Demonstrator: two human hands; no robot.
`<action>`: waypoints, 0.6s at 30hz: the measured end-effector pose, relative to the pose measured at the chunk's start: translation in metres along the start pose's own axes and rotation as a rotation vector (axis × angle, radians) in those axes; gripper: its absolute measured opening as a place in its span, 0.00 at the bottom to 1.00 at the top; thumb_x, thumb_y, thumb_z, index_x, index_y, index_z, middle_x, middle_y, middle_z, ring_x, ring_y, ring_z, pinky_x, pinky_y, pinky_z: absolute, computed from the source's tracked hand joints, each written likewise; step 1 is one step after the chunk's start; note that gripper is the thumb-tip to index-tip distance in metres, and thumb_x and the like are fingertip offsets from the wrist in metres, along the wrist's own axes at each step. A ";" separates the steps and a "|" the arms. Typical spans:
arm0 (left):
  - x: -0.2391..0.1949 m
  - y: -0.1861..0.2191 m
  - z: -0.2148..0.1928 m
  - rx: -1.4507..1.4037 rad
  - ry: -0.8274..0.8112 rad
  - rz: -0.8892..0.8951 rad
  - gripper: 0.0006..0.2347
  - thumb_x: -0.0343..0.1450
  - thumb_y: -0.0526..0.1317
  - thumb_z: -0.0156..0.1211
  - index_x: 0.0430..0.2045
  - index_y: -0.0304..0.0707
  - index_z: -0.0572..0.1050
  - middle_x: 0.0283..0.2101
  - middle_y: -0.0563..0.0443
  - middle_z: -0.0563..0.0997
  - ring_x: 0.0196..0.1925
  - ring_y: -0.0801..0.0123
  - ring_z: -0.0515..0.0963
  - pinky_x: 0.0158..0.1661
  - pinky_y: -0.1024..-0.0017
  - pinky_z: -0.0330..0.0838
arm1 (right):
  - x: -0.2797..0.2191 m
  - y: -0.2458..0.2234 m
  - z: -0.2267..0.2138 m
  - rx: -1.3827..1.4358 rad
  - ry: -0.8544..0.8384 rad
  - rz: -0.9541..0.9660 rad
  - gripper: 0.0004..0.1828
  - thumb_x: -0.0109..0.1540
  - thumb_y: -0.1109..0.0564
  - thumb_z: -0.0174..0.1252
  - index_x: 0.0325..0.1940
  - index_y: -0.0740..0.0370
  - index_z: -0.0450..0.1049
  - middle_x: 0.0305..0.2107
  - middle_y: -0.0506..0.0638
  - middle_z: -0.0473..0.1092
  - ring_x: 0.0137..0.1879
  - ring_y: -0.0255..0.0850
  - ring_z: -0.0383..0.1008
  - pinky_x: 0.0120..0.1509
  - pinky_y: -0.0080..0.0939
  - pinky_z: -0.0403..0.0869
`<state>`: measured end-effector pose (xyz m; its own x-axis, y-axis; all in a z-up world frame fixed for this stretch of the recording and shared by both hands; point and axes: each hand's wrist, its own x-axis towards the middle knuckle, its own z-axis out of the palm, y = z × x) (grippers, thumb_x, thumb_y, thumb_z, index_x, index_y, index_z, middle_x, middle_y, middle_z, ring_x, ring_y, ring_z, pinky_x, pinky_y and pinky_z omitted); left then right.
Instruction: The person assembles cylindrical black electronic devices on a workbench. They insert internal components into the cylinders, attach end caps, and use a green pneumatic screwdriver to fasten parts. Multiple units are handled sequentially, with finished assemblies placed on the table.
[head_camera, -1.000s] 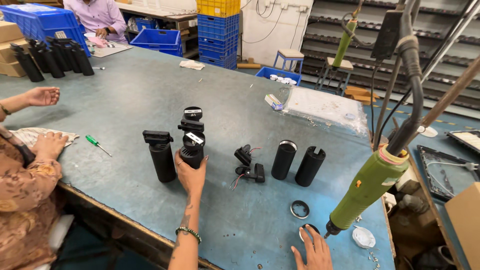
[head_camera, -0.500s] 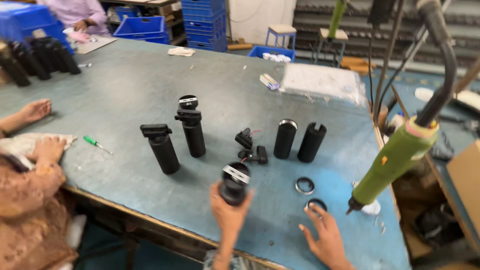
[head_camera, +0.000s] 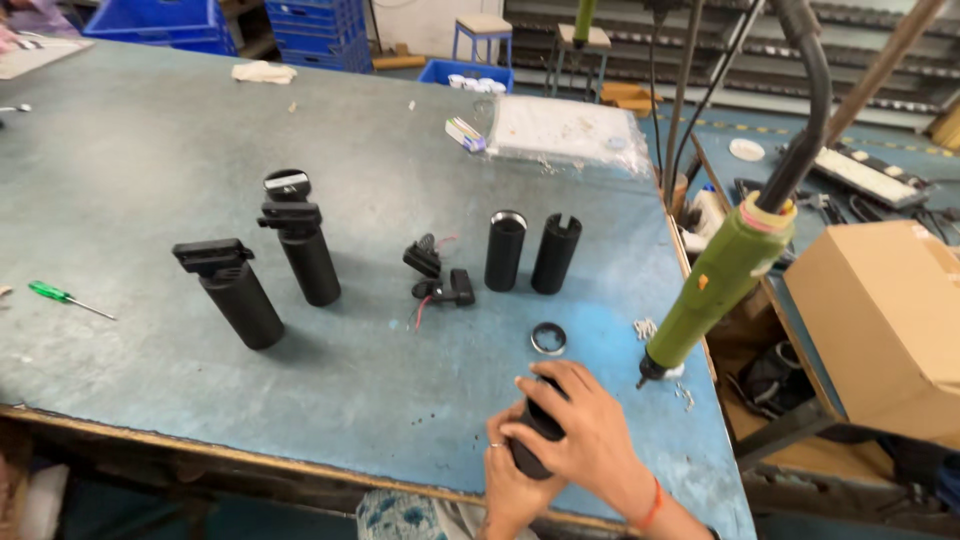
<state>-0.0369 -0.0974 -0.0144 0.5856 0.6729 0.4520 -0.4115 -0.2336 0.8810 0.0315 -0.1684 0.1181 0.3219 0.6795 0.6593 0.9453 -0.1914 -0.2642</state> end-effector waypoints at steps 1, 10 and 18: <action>0.004 -0.005 -0.005 0.012 -0.044 -0.023 0.33 0.54 0.41 0.80 0.50 0.32 0.67 0.37 0.40 0.86 0.41 0.52 0.90 0.41 0.63 0.81 | 0.003 -0.002 0.000 -0.048 0.030 -0.019 0.27 0.48 0.44 0.73 0.47 0.58 0.78 0.48 0.54 0.73 0.53 0.55 0.74 0.49 0.49 0.76; 0.007 -0.022 -0.002 0.090 -0.034 0.053 0.27 0.52 0.41 0.78 0.42 0.29 0.75 0.28 0.42 0.85 0.30 0.54 0.89 0.34 0.65 0.81 | 0.009 0.017 0.008 0.013 -0.007 0.079 0.16 0.50 0.50 0.71 0.39 0.56 0.81 0.38 0.53 0.76 0.40 0.51 0.78 0.40 0.45 0.77; 0.003 -0.021 0.006 0.112 0.039 0.009 0.26 0.51 0.38 0.78 0.40 0.32 0.73 0.27 0.45 0.84 0.27 0.62 0.87 0.34 0.68 0.81 | 0.017 0.056 0.012 0.375 -0.249 0.361 0.13 0.55 0.51 0.67 0.39 0.60 0.81 0.34 0.52 0.80 0.39 0.47 0.82 0.45 0.43 0.78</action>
<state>-0.0225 -0.0950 -0.0308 0.5536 0.6967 0.4562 -0.3352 -0.3151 0.8879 0.0893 -0.1586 0.1063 0.5553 0.7728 0.3073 0.6799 -0.2091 -0.7029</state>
